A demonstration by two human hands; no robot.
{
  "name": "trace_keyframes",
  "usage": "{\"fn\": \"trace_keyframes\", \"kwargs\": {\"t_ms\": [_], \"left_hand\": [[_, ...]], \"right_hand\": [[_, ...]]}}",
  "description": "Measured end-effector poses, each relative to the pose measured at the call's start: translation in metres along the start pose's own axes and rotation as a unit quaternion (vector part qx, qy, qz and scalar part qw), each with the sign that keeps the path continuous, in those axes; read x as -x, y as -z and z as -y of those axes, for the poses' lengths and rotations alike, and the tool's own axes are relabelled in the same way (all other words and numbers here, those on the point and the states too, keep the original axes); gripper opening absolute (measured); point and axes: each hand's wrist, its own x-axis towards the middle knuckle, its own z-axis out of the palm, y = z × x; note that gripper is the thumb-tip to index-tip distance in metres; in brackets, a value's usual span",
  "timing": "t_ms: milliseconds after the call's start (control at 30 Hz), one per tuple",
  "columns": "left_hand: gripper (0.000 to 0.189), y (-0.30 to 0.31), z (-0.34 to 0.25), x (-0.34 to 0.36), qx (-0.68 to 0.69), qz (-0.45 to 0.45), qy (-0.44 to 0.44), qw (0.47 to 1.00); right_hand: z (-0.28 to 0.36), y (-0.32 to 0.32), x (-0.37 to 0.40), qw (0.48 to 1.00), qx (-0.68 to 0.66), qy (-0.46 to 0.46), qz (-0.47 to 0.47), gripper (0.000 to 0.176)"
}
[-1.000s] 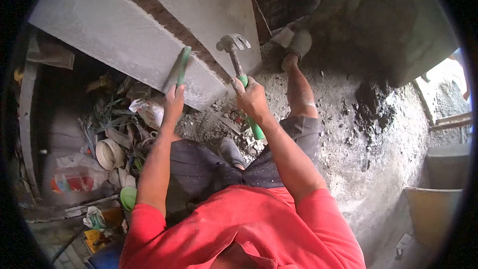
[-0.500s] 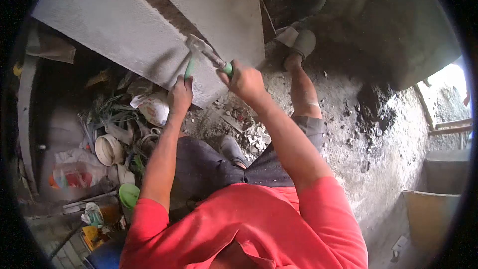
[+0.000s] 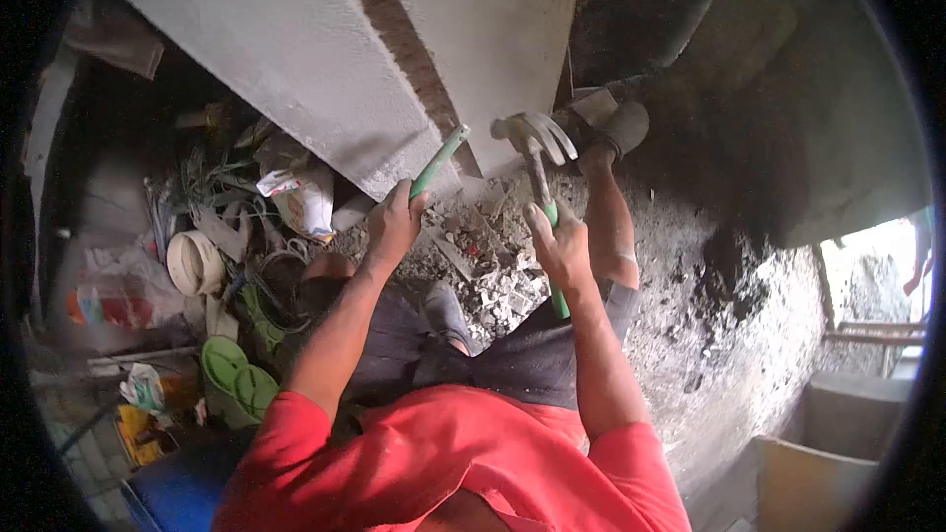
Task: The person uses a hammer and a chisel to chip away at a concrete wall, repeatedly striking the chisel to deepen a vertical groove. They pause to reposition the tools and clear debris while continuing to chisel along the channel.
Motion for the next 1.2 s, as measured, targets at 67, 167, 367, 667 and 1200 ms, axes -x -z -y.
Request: {"fn": "trace_keyframes", "kwargs": {"t_ms": [67,167,367,667,1200], "left_hand": [[0.023,-0.004,0.000,-0.004,0.017,0.000,-0.005,1.000],[0.024,-0.010,-0.002,-0.014,0.052,-0.012,0.041,0.998],[0.024,-0.028,-0.018,-0.016,0.031,-0.067,0.044,0.996],[0.028,-0.028,-0.030,-0.021,0.062,-0.001,0.157,0.986],[0.031,-0.050,0.000,-0.012,0.052,0.024,0.155,0.986]], "right_hand": [[-0.001,0.001,0.009,1.000,0.004,0.002,0.007,0.040],[-0.001,0.003,0.015,1.000,0.013,0.009,0.013,0.040],[0.036,-0.007,0.014,0.993,0.056,0.094,-0.037,0.035],[-0.020,-0.074,-0.050,0.970,0.242,0.021,0.002,0.042],[-0.014,-0.080,-0.043,0.990,0.086,0.085,-0.067,0.033]]}}
